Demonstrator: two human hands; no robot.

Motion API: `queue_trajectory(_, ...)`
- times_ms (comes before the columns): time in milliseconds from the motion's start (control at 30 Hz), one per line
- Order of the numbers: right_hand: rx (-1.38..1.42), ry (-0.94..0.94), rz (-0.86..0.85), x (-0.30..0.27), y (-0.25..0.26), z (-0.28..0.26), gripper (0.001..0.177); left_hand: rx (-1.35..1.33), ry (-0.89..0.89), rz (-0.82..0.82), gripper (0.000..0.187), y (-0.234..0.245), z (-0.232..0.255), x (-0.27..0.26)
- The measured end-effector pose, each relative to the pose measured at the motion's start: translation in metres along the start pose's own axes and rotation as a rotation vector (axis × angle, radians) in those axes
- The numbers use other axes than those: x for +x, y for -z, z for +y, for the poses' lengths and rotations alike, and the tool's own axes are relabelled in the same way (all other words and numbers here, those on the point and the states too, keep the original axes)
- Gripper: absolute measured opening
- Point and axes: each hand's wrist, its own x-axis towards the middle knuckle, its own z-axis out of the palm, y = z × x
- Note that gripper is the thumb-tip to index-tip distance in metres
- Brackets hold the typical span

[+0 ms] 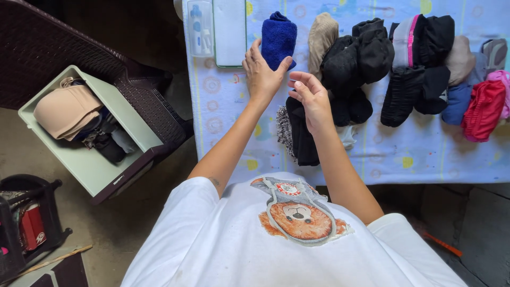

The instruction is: Fold laundry items including socks and underwear and place them into a drawer organizer.

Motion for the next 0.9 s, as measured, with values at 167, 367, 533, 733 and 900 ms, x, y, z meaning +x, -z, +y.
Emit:
queue_trajectory(167, 0.004, -0.019, 0.031, 0.004, 0.001, -0.003, 0.027, -0.005, -0.008, -0.005, 0.089, -0.017, -0.015, 0.010)
queue_trajectory(367, -0.018, 0.015, 0.043, -0.009, -0.005, -0.017, 0.043, -0.458, 0.111, -0.062, 0.066, 0.013, -0.019, -0.010)
queue_trajectory(533, 0.001, -0.044, -0.119, -0.033, -0.033, -0.030, 0.065, -0.926, 0.201, -0.073, 0.063, 0.066, -0.022, -0.073)
queue_trajectory(733, 0.036, -0.103, -0.495, -0.053, -0.085, 0.021, 0.074, -0.760, 0.058, 0.104, 0.072, 0.137, -0.054, -0.153)
queue_trajectory(900, 0.029, -0.214, -0.705, -0.085, -0.160, 0.051, 0.081, -0.462, -0.048, 0.288, 0.080, 0.210, -0.096, -0.196)
